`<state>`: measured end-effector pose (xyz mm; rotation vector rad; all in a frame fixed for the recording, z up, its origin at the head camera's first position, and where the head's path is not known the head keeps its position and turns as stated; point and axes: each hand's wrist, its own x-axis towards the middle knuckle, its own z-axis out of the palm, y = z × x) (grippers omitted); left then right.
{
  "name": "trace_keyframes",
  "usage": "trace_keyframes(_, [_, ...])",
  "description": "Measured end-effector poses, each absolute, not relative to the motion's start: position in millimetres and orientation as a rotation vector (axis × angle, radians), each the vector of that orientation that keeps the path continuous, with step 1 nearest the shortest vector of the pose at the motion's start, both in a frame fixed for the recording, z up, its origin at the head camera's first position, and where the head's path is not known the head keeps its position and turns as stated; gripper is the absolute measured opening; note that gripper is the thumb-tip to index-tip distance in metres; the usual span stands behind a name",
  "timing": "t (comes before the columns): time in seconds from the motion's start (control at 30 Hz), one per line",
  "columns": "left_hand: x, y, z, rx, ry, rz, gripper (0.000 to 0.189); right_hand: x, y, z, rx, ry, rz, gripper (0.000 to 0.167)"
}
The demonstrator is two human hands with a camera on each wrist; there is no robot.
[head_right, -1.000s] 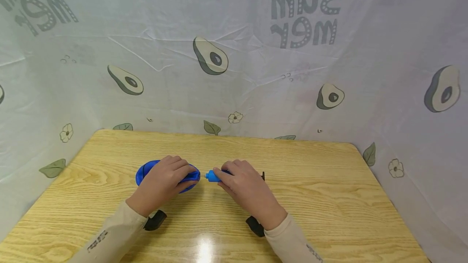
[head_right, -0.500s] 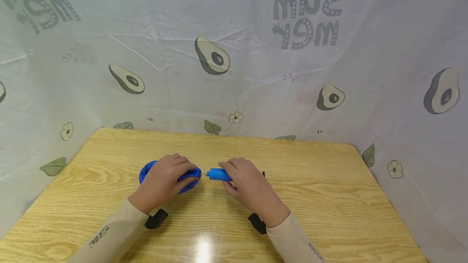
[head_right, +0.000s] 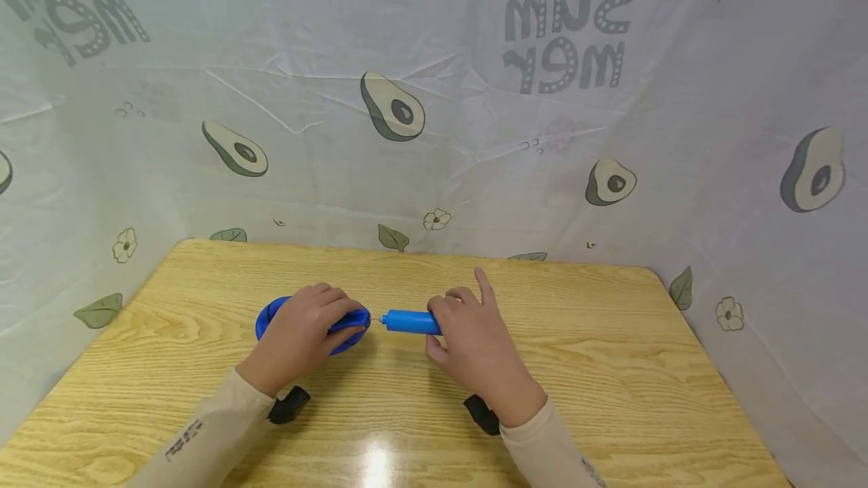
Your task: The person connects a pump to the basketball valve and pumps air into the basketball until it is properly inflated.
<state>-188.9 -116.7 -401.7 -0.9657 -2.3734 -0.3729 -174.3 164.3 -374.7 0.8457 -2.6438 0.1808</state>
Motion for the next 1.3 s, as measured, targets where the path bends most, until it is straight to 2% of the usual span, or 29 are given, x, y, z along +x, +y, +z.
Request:
trace_keyframes(0.47, [-193.5,-129.8,-398.3,-0.916,-2.397,-0.403,0.035,-183.5,179.0,-369.5,0.753,-2.801,0.614,0.034])
trace_keyframes(1.3, [-190.8,-129.6,-392.1,-0.983,-2.313,-0.264,0.029,-181.9,178.1,-374.6,0.989,-2.487,0.429,0.042])
